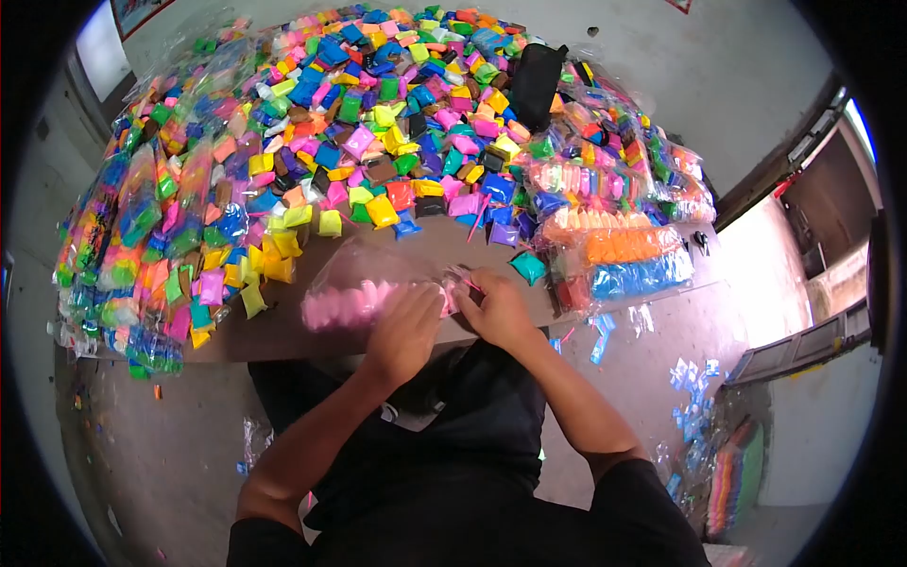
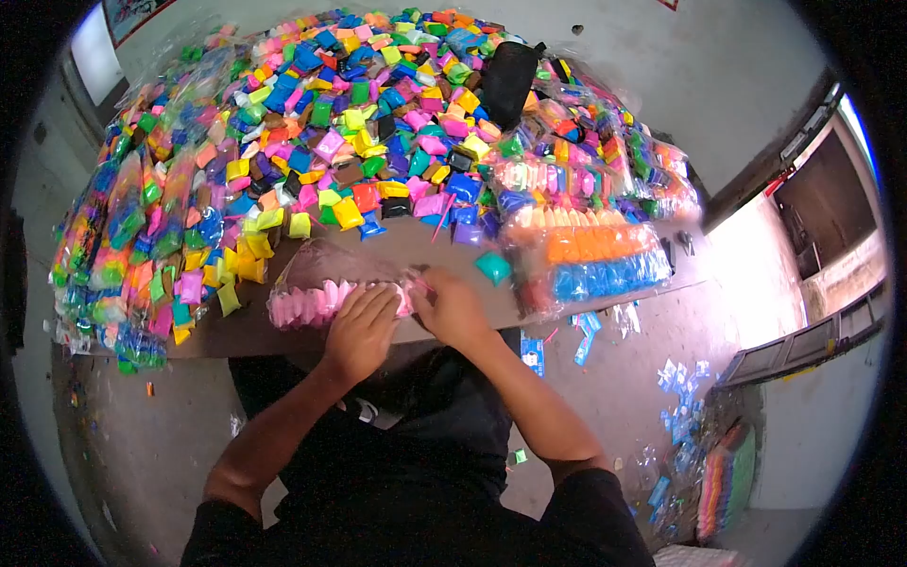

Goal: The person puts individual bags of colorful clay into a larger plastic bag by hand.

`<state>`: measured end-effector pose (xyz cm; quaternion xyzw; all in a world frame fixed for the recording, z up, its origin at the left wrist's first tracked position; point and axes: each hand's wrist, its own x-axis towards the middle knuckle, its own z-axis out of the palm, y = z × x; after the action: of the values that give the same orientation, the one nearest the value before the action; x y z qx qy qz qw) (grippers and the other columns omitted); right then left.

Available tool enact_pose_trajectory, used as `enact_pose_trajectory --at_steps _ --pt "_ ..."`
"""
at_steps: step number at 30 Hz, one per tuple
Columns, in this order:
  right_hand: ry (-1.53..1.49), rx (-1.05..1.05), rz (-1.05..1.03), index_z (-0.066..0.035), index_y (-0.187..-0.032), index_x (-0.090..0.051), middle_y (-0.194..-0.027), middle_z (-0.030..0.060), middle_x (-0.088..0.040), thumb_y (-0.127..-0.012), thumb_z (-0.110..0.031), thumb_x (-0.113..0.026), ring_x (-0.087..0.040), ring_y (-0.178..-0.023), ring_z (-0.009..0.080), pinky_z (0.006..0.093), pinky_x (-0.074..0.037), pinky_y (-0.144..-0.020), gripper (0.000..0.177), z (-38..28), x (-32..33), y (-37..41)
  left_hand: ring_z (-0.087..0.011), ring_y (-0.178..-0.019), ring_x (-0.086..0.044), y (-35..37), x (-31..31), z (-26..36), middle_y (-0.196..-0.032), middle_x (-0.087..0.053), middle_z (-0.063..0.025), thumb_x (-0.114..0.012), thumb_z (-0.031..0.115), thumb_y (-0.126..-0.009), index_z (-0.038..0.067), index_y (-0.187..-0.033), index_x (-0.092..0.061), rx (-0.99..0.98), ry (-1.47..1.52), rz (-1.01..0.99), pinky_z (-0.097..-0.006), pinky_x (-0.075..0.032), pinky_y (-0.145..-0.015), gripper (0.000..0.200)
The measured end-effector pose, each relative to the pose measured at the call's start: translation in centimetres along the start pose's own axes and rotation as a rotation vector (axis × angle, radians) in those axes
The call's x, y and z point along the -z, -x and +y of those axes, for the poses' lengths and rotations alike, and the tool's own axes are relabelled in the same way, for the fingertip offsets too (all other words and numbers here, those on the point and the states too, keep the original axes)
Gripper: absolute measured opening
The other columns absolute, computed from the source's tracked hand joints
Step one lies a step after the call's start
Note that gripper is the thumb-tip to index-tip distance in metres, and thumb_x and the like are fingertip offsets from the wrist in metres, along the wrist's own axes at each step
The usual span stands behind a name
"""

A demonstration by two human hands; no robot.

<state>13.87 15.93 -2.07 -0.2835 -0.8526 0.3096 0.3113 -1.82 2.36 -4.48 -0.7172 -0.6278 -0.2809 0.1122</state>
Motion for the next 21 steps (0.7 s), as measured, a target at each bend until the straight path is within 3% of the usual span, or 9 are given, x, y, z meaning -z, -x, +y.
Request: enact_pose_trajectory --at_steps 2,9,12,14,15,17,18,20,21 --pt "-0.043 0.006 -0.039 0.001 -0.091 -0.067 -0.085 0.0202 -0.065 -0.092 -0.015 -0.075 -0.065 -0.075 0.0380 0.0435 -0.049 -0.066 0.018 0.6 0.1 0.2 -0.0365 -0.123 -0.061 0.4 0.1 -0.4 -0.125 -0.068 -0.0182 -0.068 0.009 -0.089 -0.003 -0.116 -0.069 -0.029 0.096 0.111 -0.0524 -0.044 -0.111 0.030" --pt "-0.058 0.057 -0.082 0.000 -0.093 -0.069 -0.085 0.0176 -0.066 -0.092 -0.013 -0.075 -0.064 -0.074 0.0351 0.0413 -0.050 -0.067 0.015 1.1 0.7 0.2 -0.0386 -0.119 -0.062 0.2 1.0 0.2 -0.122 -0.067 -0.0197 -0.072 0.007 -0.085 -0.003 -0.114 -0.069 -0.057 0.077 0.113 -0.0535 -0.046 -0.108 0.031" --pt "-0.170 -0.032 -0.041 -0.001 -0.101 -0.071 -0.084 0.0152 -0.068 -0.090 -0.013 -0.075 -0.065 -0.075 0.0349 0.0401 -0.052 -0.069 0.016 2.1 1.0 0.1 -0.0353 -0.127 -0.061 1.2 1.6 0.2 -0.130 -0.067 -0.0176 -0.076 0.008 -0.085 0.001 -0.117 -0.070 -0.006 0.074 0.094 -0.0541 -0.042 -0.115 0.033" --pt "-0.042 -0.214 0.040 -0.002 -0.115 -0.069 -0.096 0.0154 -0.071 -0.087 -0.013 -0.077 -0.067 -0.086 0.0322 0.0377 -0.053 -0.078 0.031 2.4 1.6 0.0 -0.0393 -0.129 -0.058 2.7 2.3 -0.2 -0.129 -0.065 -0.0214 -0.075 0.005 -0.084 -0.001 -0.118 -0.068 0.121 0.120 0.217 -0.0541 -0.042 -0.116 0.035" --pt "-0.040 -0.218 0.040 -0.002 -0.115 -0.069 -0.096 0.0154 -0.071 -0.087 -0.013 -0.077 -0.067 -0.086 0.0322 0.0377 -0.053 -0.078 0.031 3.3 1.6 0.0 -0.0406 -0.129 -0.058 3.8 2.8 -0.8 -0.129 -0.065 -0.0214 -0.075 0.005 -0.085 -0.002 -0.121 -0.066 0.160 0.076 0.288 -0.0533 -0.042 -0.115 0.038" --pt "0.304 -0.025 0.202 -0.002 -0.128 -0.063 -0.109 0.0178 -0.068 -0.085 -0.014 -0.078 -0.066 -0.100 0.0292 0.0366 -0.053 -0.088 0.047 5.3 1.3 0.1 -0.0413 -0.126 -0.059 6.5 4.2 -2.2 -0.129 -0.064 -0.0202 -0.072 0.005 -0.089 -0.002 -0.127 -0.062 0.271 0.014 0.427 -0.0512 -0.044 -0.111 0.040" --pt "0.304 -0.030 0.204 -0.002 -0.128 -0.063 -0.109 0.0178 -0.068 -0.085 -0.014 -0.078 -0.066 -0.100 0.0292 0.0366 -0.053 -0.088 0.047 5.0 1.4 0.2 -0.0408 -0.123 -0.059 7.7 4.7 -2.9 -0.128 -0.063 -0.0189 -0.070 0.006 -0.093 -0.002 -0.131 -0.060 0.348 -0.007 0.502 -0.0500 -0.045 -0.108 0.040" --pt "0.266 0.210 0.258 -0.003 -0.128 -0.062 -0.118 0.0234 -0.066 -0.082 -0.010 -0.074 -0.066 -0.107 0.0386 0.0487 -0.053 -0.093 0.048 3.4 1.8 0.1 -0.0403 -0.122 -0.060 9.7 5.5 -5.1 -0.129 -0.063 -0.0205 -0.070 0.010 -0.094 -0.001 -0.132 -0.060 0.417 -0.036 0.579 -0.0490 -0.045 -0.108 0.040" --pt "0.260 0.214 0.256 -0.003 -0.128 -0.062 -0.118 0.0234 -0.066 -0.082 -0.010 -0.074 -0.066 -0.107 0.0386 0.0487 -0.053 -0.093 0.048 2.7 1.6 0.3 -0.0398 -0.122 -0.061 10.4 6.0 -5.9 -0.130 -0.063 -0.0221 -0.070 0.014 -0.096 -0.001 -0.133 -0.059 0.488 -0.065 0.657 -0.0481 -0.045 -0.109 0.041"
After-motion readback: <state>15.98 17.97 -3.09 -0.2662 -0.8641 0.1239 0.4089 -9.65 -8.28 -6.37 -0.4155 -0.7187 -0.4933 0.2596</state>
